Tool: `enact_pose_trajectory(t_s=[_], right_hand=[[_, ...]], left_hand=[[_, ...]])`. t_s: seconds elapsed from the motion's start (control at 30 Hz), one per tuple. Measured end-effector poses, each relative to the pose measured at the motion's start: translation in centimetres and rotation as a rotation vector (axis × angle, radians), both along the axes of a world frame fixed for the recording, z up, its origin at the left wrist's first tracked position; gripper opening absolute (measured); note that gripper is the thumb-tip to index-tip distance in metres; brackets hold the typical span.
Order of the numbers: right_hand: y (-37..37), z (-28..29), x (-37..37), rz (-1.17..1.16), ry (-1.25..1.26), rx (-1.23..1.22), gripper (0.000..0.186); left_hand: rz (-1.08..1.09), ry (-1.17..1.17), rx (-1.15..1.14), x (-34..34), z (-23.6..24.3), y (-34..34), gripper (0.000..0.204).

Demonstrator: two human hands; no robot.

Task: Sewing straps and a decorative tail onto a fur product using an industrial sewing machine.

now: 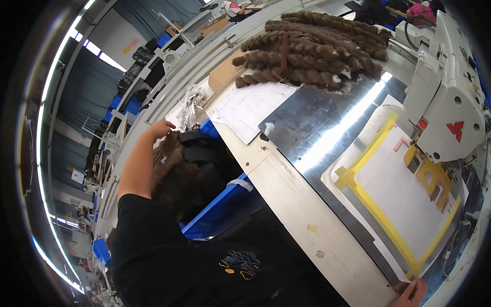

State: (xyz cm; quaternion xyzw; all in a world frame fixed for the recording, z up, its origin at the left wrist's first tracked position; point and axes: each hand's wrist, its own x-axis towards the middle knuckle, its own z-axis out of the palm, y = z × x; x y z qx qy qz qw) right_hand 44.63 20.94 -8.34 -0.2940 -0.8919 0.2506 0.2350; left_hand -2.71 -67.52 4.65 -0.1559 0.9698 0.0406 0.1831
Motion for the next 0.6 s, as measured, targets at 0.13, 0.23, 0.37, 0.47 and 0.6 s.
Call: enact_pose_trajectory(t_s=[0.13, 0.23, 0.37, 0.47, 0.6], right_hand=[[-0.8, 0.8, -0.2, -0.026, -0.022, 0.055, 0.019], [-0.4, 0.4, -0.4, 0.000, -0.018, 0.065, 0.019], [0.0, 0.0, 0.5, 0.021, -0.019, 0.088, 0.019], [-0.4, 0.0, 0.3, -0.026, -0.014, 0.117, 0.018], [-0.9, 0.5, -0.1, -0.037, -0.025, 0.098, 0.018]], left_hand=[[-0.002, 0.138, 0.038, 2.1, -2.8, -1.9, 0.044], [0.043, 0.201, 0.072, 2.9, -2.3, -2.5, 0.046], [-0.033, 0.056, 0.018, 2.7, 0.4, 0.4, 0.047], [-0.161, -0.050, 0.015, 3.8, 1.1, 0.7, 0.046], [-0.160, -0.078, -0.079, 4.3, 0.2, -0.4, 0.025]])
